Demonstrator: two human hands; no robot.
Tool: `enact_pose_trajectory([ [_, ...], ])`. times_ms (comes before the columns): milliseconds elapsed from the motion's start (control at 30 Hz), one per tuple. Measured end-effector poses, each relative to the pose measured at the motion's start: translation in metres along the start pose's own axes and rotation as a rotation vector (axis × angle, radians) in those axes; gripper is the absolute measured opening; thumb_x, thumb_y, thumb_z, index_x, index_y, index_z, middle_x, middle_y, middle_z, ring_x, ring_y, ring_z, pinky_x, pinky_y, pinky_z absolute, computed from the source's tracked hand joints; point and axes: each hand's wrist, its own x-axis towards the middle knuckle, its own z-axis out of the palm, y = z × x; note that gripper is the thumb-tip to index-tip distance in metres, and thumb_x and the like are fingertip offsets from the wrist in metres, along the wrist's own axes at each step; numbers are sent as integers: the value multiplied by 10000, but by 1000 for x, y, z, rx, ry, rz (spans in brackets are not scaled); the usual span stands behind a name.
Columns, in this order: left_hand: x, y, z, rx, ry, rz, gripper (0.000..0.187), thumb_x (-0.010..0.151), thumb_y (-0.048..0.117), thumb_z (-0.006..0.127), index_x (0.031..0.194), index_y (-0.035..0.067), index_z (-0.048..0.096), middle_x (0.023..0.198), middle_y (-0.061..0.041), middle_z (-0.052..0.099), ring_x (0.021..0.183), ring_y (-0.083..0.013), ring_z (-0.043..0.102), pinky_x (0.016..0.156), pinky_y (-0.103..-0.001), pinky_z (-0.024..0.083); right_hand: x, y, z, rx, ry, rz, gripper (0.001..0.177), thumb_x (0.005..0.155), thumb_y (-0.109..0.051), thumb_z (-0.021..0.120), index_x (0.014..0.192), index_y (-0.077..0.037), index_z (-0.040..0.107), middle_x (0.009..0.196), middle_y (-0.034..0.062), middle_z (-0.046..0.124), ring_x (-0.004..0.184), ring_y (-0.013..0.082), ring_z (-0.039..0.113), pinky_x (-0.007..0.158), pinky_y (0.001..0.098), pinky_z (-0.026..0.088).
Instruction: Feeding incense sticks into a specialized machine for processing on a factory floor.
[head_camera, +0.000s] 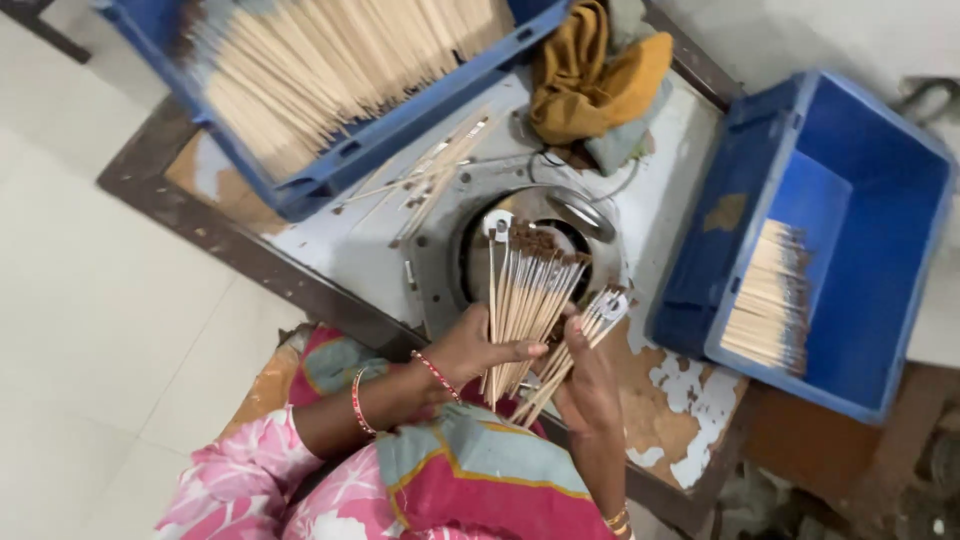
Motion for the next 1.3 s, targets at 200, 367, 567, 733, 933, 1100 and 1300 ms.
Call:
enact_pose_trajectory([
  [200,2,-24,-5,-353,-77,-357,384,969,137,706,1307,-31,638,1195,-85,717,1066,-130,688,938,-319,571,-3,31,-19,-179,-3,-254,430,944,-9,762,1310,122,581,1175,183,696,1024,237,680,903,378,569],
  [367,2,-18,-21,-449,-91,-399,389,939,80,704,1298,-49,627,1189,-122,715,1068,-183,704,948,-361,582,0,23,-17,146,28,-120,422,913,-7,673,1311,53,545,1196,135,686,1075,234,692,931,382,585],
  [567,1,-13,-21,-464,-95,-376,424,904,37,730,1301,-64,618,1213,-133,718,1108,-198,704,985,-359,570,0,27,-23,159,90,-111,434,906,9,653,1325,14,540,1230,138,665,1104,245,679,959,397,570],
  [733,-4,-14,-11,-351,-46,-326,421,883,73,770,1268,-60,663,1174,-117,749,1084,-180,715,962,-322,569,-6,21,-13,230,117,-96,441,893,-20,665,1318,15,551,1237,135,676,1118,248,684,968,390,574],
  [933,-10,-4,-1,-65,57,-210,419,834,138,839,1204,0,701,1076,-62,771,958,-118,717,862,-302,592,-7,26,-16,50,61,-155,458,881,62,704,1310,24,548,1184,141,673,1074,233,682,932,380,575],
  [1100,-13,-11,-1,2,72,-122,377,837,166,844,1163,25,718,1045,-48,773,916,-99,708,824,-292,600,-7,28,-20,98,111,-145,449,853,49,669,1288,19,562,1161,117,682,1033,230,694,895,378,587],
  [1300,-13,-7,0,44,110,-115,403,814,200,862,1147,29,711,1028,-51,781,908,-94,720,825,-290,602,-2,35,-33,110,151,-135,399,877,40,658,1265,26,566,1159,112,678,1038,235,696,913,386,592],
])
